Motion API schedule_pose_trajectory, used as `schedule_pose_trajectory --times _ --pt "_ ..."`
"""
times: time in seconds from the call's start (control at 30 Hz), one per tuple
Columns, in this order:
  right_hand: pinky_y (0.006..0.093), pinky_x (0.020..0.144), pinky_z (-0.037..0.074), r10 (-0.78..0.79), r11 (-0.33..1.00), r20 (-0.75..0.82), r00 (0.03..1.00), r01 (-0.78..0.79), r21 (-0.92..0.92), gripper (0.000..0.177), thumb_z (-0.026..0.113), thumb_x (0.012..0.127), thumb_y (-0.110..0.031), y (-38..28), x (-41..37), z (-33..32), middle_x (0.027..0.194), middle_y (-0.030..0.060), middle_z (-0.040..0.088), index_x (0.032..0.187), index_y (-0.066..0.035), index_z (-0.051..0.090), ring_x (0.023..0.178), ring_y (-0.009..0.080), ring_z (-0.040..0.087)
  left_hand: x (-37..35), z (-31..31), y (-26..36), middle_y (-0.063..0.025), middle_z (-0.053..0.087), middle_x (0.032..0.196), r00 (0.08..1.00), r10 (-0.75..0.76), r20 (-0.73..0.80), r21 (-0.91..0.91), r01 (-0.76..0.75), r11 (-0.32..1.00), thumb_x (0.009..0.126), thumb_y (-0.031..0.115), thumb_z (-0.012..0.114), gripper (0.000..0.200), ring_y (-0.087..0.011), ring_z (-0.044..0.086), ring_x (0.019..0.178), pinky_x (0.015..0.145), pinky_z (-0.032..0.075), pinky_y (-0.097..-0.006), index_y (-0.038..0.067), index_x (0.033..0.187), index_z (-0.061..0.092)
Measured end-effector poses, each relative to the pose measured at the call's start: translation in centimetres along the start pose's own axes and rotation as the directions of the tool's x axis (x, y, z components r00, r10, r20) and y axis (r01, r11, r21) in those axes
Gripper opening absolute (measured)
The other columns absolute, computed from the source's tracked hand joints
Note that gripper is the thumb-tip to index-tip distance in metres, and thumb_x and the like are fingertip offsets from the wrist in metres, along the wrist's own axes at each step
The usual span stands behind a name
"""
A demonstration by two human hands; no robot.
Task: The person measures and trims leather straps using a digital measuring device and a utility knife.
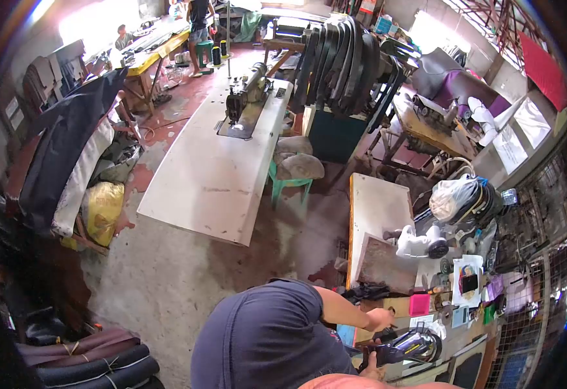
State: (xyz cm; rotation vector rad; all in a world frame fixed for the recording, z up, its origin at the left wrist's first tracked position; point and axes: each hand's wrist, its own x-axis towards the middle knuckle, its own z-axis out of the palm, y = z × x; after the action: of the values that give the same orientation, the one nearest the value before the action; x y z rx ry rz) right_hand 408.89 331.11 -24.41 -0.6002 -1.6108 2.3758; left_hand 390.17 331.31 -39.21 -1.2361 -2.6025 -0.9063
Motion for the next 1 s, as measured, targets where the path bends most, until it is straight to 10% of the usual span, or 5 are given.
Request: schedule_pose_trajectory --times 0.07,0.2,0.3,0.73,1.0 --pt "0.0359 0.089 0.046 -0.028 0.948 -0.091 0.995 -0.003 -0.319 0.056 0.064 0.085 -0.007 -0.5 -0.5 0.2 0.116 0.0182 0.057 0.132 0.004 0.036 0.101 0.0261 0.058 -1.4 -6.0 0.6 -0.0108 0.067 0.080 0.962 -0.216 0.167 -0.576 0.273 0.770 0.070 0.013 0.067 0.013 -0.0287 0.065 0.083 0.065 0.050 -0.0410 0.009 0.082 0.070" --pt "0.0353 0.083 0.046 0.066 0.690 -0.229 0.971 -0.210 -0.692 0.047 0.067 0.083 -0.011 -0.1 0.1 0.0 0.107 0.0173 0.060 0.121 0.006 0.046 0.093 0.0259 0.058 -4.4 -14.0 -0.1 -0.0176 0.066 0.081 0.873 -0.355 0.335 -0.738 0.477 0.478 0.069 0.010 0.067 0.020 -0.0275 0.065 0.080 0.068 0.048 -0.0377 0.006 0.088 0.069" --pt "0.0381 0.069 0.044 -0.019 0.591 0.150 0.988 0.132 -0.796 0.025 0.068 0.081 -0.014 -0.9 0.8 2.7 0.079 0.0152 0.062 0.090 0.007 0.057 0.073 0.0248 0.057 -5.7 -21.1 -0.7 -0.0147 0.065 0.078 0.942 -0.253 0.222 -0.797 0.325 0.509 0.074 0.005 0.058 0.024 -0.0228 0.061 0.070 0.064 0.047 -0.0358 0.002 0.096 0.068" --pt "0.0307 0.081 0.045 0.031 0.818 0.429 0.903 0.224 -0.530 0.020 0.061 0.081 0.000 0.5 4.2 7.5 0.094 0.0085 0.064 0.100 0.005 0.060 0.089 0.0173 0.059 -10.7 -29.6 -4.5 -0.0027 0.063 0.096 0.968 -0.028 0.248 -0.959 0.241 -0.148 0.082 -0.002 0.061 0.034 -0.0106 0.057 0.080 0.072 0.046 -0.0246 -0.004 0.116 0.060" --pt "0.0292 0.087 0.047 -0.109 0.935 0.442 0.891 0.243 -0.259 0.028 0.055 0.083 0.005 -0.5 3.3 10.8 0.105 0.0108 0.064 0.111 0.004 0.058 0.095 0.0164 0.061 -7.6 -30.5 -2.2 -0.0034 0.060 0.093 0.977 -0.202 0.066 -0.989 0.091 0.116 0.078 -0.002 0.067 0.034 -0.0117 0.055 0.090 0.085 0.044 -0.0264 -0.001 0.110 0.054"
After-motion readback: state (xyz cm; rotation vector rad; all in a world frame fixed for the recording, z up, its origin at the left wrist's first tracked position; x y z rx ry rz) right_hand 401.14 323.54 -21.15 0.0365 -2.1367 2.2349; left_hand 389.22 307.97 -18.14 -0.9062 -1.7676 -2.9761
